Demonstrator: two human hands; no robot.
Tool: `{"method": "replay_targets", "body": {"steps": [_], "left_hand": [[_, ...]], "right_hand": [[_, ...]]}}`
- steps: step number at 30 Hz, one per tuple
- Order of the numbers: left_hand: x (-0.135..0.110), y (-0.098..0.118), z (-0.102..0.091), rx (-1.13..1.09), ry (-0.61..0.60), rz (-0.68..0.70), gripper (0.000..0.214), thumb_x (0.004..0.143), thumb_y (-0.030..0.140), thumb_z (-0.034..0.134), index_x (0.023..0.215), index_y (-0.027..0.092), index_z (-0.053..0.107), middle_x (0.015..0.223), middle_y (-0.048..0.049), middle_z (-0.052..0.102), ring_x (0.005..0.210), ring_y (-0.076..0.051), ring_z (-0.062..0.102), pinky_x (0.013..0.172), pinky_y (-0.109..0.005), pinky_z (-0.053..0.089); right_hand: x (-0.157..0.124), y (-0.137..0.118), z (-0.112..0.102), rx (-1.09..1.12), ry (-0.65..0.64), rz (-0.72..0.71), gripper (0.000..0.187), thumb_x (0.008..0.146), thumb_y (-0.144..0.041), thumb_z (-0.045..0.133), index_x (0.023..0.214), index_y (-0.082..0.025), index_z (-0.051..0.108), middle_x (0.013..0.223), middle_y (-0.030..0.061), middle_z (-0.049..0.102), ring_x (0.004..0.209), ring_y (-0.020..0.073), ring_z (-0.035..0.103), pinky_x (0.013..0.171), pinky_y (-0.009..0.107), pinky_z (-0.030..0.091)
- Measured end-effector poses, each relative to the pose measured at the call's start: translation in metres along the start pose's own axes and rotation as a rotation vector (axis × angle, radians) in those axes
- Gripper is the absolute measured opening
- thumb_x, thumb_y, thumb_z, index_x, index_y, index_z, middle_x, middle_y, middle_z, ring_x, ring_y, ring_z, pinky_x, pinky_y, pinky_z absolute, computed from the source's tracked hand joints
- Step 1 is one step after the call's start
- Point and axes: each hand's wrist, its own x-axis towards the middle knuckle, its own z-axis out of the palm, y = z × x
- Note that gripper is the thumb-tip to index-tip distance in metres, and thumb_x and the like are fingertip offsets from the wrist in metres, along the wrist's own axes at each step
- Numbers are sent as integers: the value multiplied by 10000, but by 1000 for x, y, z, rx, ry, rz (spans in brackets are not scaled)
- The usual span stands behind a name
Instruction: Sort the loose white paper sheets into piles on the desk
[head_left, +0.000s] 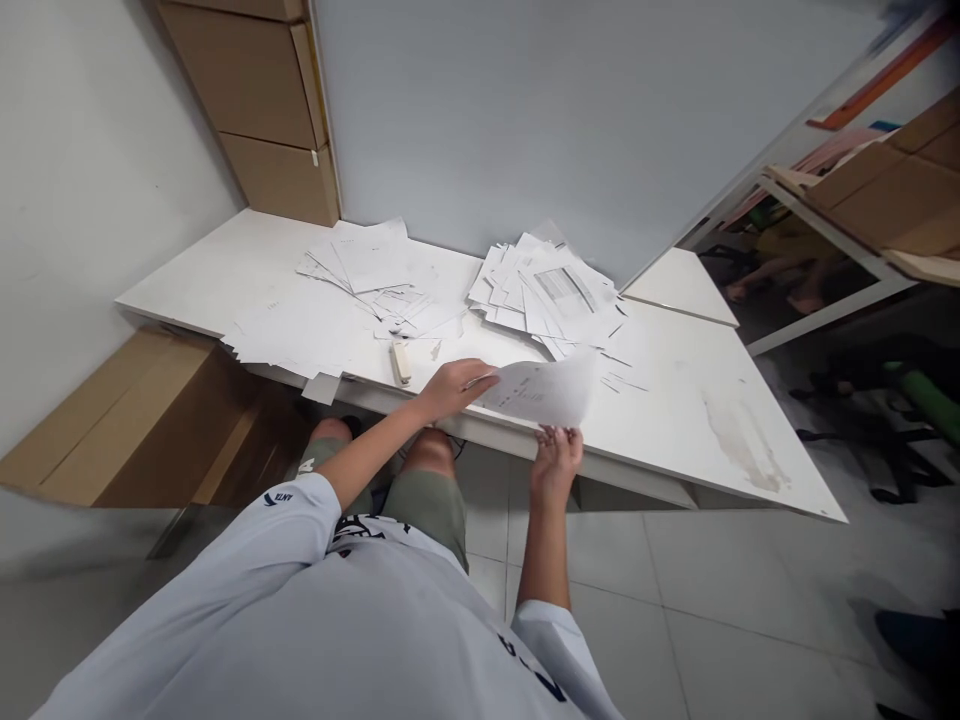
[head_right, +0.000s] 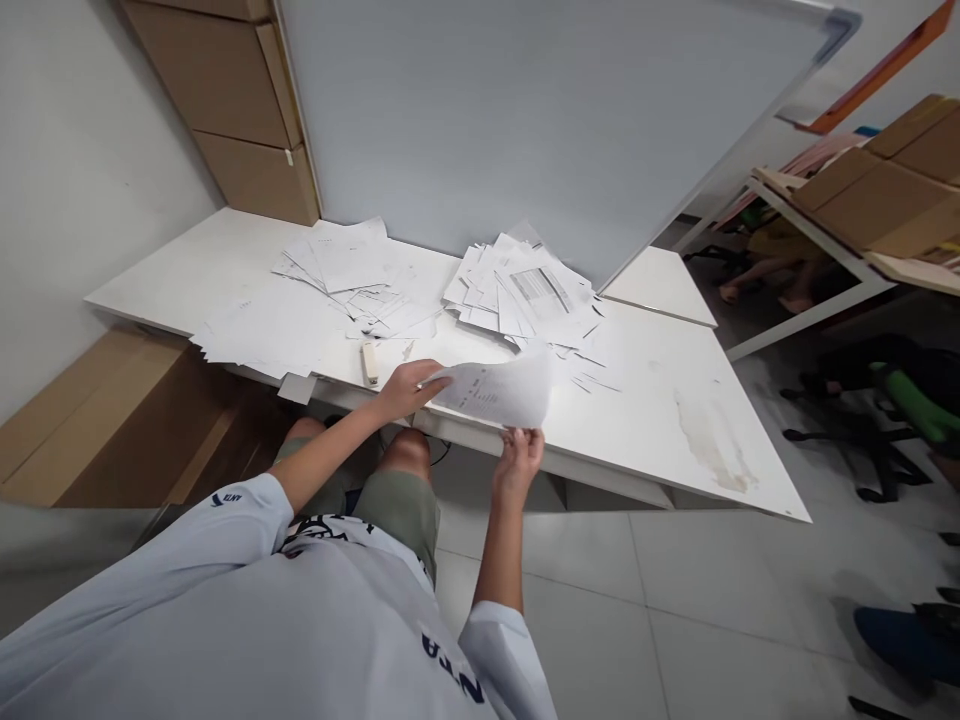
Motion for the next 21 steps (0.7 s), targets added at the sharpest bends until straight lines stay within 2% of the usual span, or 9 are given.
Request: {"method": "replay_targets", "body": {"steps": [3, 5, 7, 10, 15, 18, 21], "left_hand": [[20, -6, -5, 132, -126, 128, 393, 885, 555, 538, 1039, 241, 718, 1062, -116, 714, 1075, -255, 640, 960, -405, 495], [27, -15, -2, 185, -114, 114, 403, 918, 549, 482, 1059, 244, 705, 1076, -118, 707, 1086, -248, 636, 967, -395, 491], [29, -26, 3, 226, -37, 92, 429, 948, 542, 422, 1074, 228, 686, 1054, -122, 706, 1031, -242, 653, 923, -384, 507], [26, -45, 8, 309, 79, 76, 450, 947, 561, 412, 1096, 209, 649, 1012, -122, 699, 954, -235, 665, 866, -375, 518], [18, -76, 12, 393, 149, -3, 404, 878, 586, 538, 1048, 226, 608, 929, -85, 679, 903, -215, 660, 837, -361, 526], [16, -90, 16, 402, 250, -68, 447, 849, 574, 583, 1097, 201, 570, 961, -103, 672, 930, -242, 660, 827, -380, 531], [19, -95, 18, 390, 305, -86, 393, 880, 531, 545, 1071, 188, 564, 953, -114, 670, 940, -253, 663, 839, -383, 530]], "right_hand": [[44, -13, 2, -139, 13, 18, 842, 631, -352, 769, 1375, -269, 384, 1343, 80, 487, 1191, 190, 533, 989, 380, 459], [63, -17, 11, -148, -45, 5, 882, 620, -315, 763, 1405, -255, 365, 1394, 83, 467, 1242, 188, 489, 1039, 375, 412], [73, -16, 23, -101, -114, -27, 795, 639, -315, 721, 1369, -216, 422, 1342, 85, 525, 1216, 188, 501, 1047, 370, 394], [77, -8, 37, -23, -121, -44, 711, 645, -340, 673, 1314, -212, 471, 1218, 63, 587, 1155, 187, 527, 1026, 372, 396], [78, 5, 36, 1, -144, -14, 734, 641, -344, 658, 1334, -256, 432, 1034, 5, 597, 1046, 180, 557, 962, 359, 420], [81, 8, 34, -21, -126, -7, 591, 623, -320, 642, 1197, -241, 525, 974, -8, 606, 968, 169, 559, 905, 333, 429], [86, 8, 38, -86, -198, 8, 397, 626, -311, 640, 1007, -204, 607, 945, 2, 649, 924, 170, 561, 876, 326, 428]]}}
